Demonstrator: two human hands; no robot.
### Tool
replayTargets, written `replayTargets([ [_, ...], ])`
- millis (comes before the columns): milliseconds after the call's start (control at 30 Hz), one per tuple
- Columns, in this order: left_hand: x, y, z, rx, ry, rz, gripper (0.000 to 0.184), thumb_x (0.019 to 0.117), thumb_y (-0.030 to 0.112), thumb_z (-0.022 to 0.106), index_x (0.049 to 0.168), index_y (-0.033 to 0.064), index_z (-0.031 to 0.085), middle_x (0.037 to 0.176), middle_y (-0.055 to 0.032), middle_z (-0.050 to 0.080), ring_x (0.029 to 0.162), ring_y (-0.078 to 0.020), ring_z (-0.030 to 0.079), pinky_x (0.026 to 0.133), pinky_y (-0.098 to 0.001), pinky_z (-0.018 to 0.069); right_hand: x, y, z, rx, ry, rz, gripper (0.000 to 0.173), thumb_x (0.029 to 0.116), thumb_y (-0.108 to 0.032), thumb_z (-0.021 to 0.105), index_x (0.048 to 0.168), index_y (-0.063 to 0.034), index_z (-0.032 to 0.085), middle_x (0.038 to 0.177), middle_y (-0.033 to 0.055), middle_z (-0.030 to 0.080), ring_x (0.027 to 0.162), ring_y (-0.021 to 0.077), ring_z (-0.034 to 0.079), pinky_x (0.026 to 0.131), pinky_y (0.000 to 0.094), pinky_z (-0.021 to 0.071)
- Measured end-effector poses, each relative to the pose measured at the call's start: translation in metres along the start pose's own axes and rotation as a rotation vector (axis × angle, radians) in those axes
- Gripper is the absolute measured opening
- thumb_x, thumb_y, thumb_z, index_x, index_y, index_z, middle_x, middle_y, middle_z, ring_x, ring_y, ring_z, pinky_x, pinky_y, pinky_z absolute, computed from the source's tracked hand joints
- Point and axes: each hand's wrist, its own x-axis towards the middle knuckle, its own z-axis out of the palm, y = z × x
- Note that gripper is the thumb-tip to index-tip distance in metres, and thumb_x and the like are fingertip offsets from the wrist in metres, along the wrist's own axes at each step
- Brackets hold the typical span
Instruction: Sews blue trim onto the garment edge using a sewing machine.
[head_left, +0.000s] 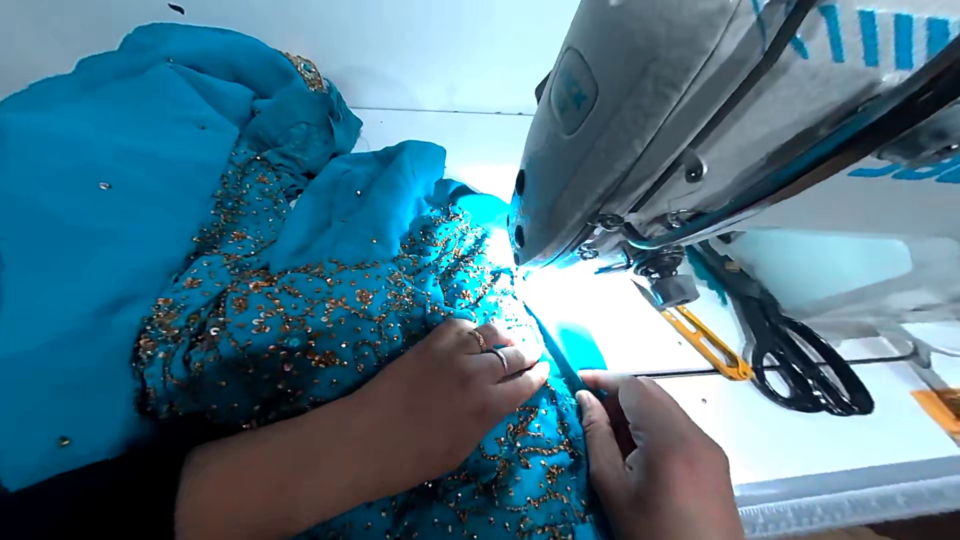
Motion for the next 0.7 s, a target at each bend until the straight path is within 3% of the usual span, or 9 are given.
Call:
replayTargets([
  [200, 0.0, -0.002, -0.001, 0.011, -0.032, 0.016, 0.042, 0.0943, 0.008, 0.051, 0.13, 0.0184, 0.07, 0.133, 0.0008, 0.068, 0.126, -0.0196, 0.062, 0.1, -0.0367, 0.0515, -0.008, -0.027, 0.001, -0.177, 0.039, -0.117, 0.02, 0.0941, -0.005, 0.062, 0.106, 0.0024, 0.076, 0.084, 0.0152, 0.066, 0.066, 0.0249, 0.067, 0.052, 0.0314, 0.0539],
  [300, -0.001, -0.002, 0.001, 0.003, -0.002, 0.012, 0.041, 0.0971, 0.009, 0.047, 0.131, 0.018, 0.07, 0.133, 0.0021, 0.069, 0.127, -0.0173, 0.062, 0.102, -0.0335, 0.0502, -0.012, -0.026, 0.011, -0.258, 0.069, -0.146, 0.019, 0.0927, -0.005, 0.064, 0.104, 0.0019, 0.077, 0.082, 0.0143, 0.066, 0.065, 0.0241, 0.067, 0.051, 0.0298, 0.0532],
  [433, 0.001, 0.0, 0.003, -0.068, 0.093, -0.085, 0.036, 0.1025, 0.021, 0.044, 0.12, 0.0153, 0.075, 0.122, -0.0004, 0.074, 0.121, -0.0156, 0.066, 0.101, -0.0318, 0.0519, -0.015, -0.02, 0.016, -0.28, 0.095, -0.198, 0.018, 0.0922, -0.002, 0.063, 0.104, 0.0026, 0.076, 0.081, 0.0128, 0.065, 0.065, 0.0222, 0.064, 0.054, 0.0269, 0.0517],
  [500, 0.0, -0.001, -0.001, -0.043, 0.043, -0.151, 0.045, 0.1046, 0.039, 0.04, 0.126, 0.0147, 0.071, 0.129, -0.0043, 0.07, 0.127, -0.0199, 0.062, 0.105, -0.0381, 0.0493, -0.015, -0.019, 0.016, -0.293, 0.087, -0.21, 0.018, 0.0918, -0.001, 0.062, 0.104, 0.0024, 0.076, 0.081, 0.0126, 0.064, 0.067, 0.0219, 0.064, 0.055, 0.0263, 0.0517],
  [567, -0.007, -0.008, -0.002, -0.004, -0.065, -0.163, 0.063, 0.1039, 0.057, 0.03, 0.141, 0.0173, 0.062, 0.146, -0.0046, 0.06, 0.142, -0.0246, 0.05, 0.115, -0.0508, 0.0399, -0.014, -0.019, 0.017, -0.307, 0.085, -0.207, 0.018, 0.0914, -0.001, 0.063, 0.104, 0.0018, 0.075, 0.082, 0.0128, 0.064, 0.066, 0.0215, 0.064, 0.055, 0.0264, 0.0519],
  [633, -0.015, -0.02, -0.003, 0.006, -0.162, -0.136, 0.067, 0.1033, 0.063, 0.023, 0.154, 0.0262, 0.048, 0.159, 0.0024, 0.046, 0.151, -0.0223, 0.036, 0.119, -0.0563, 0.0292, -0.014, -0.018, 0.016, -0.309, 0.075, -0.204, 0.019, 0.0903, -0.001, 0.063, 0.105, 0.0016, 0.075, 0.083, 0.0123, 0.064, 0.066, 0.0214, 0.064, 0.053, 0.0266, 0.0521],
  [700, -0.02, -0.032, -0.007, 0.039, -0.206, -0.091, 0.066, 0.1036, 0.063, 0.02, 0.157, 0.0307, 0.043, 0.163, 0.0069, 0.04, 0.153, -0.0213, 0.032, 0.12, -0.0577, 0.0276, -0.014, -0.017, 0.017, -0.299, 0.069, -0.2, 0.02, 0.0898, 0.0, 0.063, 0.105, 0.0014, 0.075, 0.084, 0.0122, 0.064, 0.066, 0.0212, 0.065, 0.052, 0.0268, 0.0521],
])
